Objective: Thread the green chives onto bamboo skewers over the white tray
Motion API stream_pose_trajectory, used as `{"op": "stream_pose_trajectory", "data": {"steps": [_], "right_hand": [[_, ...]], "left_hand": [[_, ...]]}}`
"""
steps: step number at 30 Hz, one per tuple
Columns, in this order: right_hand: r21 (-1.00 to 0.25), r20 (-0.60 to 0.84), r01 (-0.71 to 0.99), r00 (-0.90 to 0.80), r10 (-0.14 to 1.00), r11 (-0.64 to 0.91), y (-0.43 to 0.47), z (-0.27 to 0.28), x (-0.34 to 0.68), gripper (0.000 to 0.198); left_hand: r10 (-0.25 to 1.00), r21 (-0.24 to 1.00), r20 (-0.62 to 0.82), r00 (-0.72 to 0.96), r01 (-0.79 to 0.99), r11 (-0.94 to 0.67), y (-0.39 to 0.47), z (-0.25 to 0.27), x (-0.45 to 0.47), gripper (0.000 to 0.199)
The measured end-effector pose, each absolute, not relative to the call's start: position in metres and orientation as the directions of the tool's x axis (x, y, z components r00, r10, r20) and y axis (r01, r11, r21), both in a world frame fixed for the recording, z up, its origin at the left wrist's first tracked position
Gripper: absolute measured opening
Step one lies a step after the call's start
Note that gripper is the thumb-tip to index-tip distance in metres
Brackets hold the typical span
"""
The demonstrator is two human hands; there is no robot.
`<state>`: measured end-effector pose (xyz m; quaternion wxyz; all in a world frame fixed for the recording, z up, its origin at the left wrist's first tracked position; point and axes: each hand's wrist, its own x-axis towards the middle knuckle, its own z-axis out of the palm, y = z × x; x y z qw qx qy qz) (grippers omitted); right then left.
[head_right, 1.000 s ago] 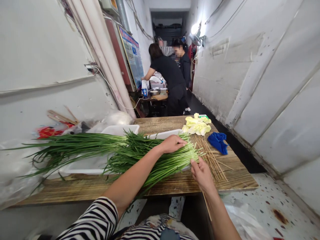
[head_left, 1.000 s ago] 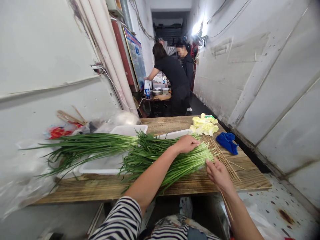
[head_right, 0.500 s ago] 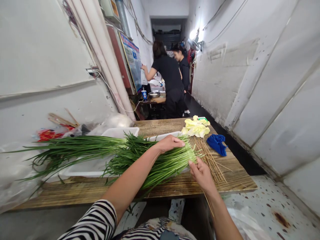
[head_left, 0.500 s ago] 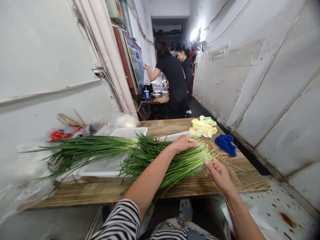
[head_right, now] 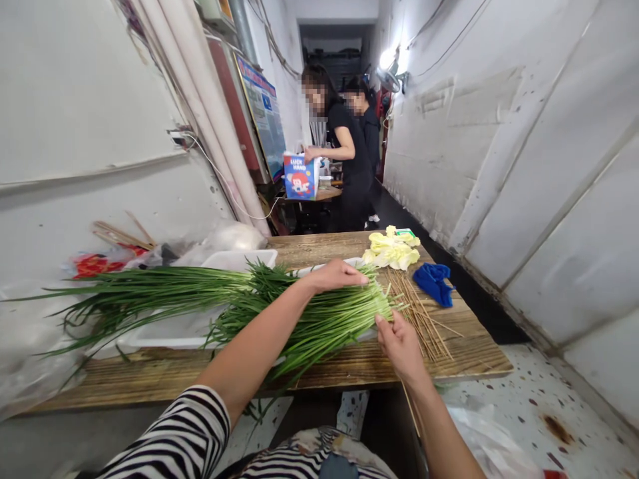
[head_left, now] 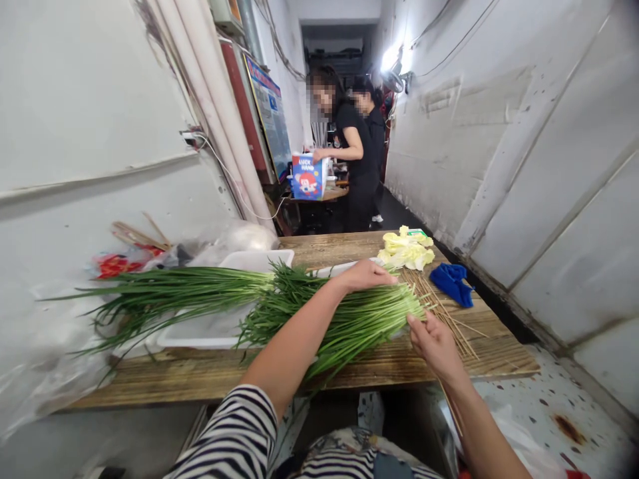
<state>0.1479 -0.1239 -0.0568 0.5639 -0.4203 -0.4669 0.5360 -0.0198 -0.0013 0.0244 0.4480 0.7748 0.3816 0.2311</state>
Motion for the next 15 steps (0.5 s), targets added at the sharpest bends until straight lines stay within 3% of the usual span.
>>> {"op": "stream_pose_trajectory", "data": {"steps": [4,9,15], "right_hand": [[-0.969,0.038,-0.242,0.032,0.999,0.045,-0.125,-0.066,0.147,0.034],[-0.968,0.009,-0.252,0.064,0.998,0.025,-0.126,-0.073,0.147,0.035],[-0.969,-0.007,-0.245,0.043,0.999,0.004,-0.127,-0.073,0.149,0.037]], "left_hand": [[0.853,0.689,0.176,0.491,0.558,-0.464,0.02,0.023,-0.023,0.026],[0.811,0.469,0.085,0.579,0.695,-0.545,0.03,-0.006,-0.008,0.014],[0.833,0.496,0.12,0.541,0.694,-0.522,0.03,-0.022,0.002,0.014]]}}
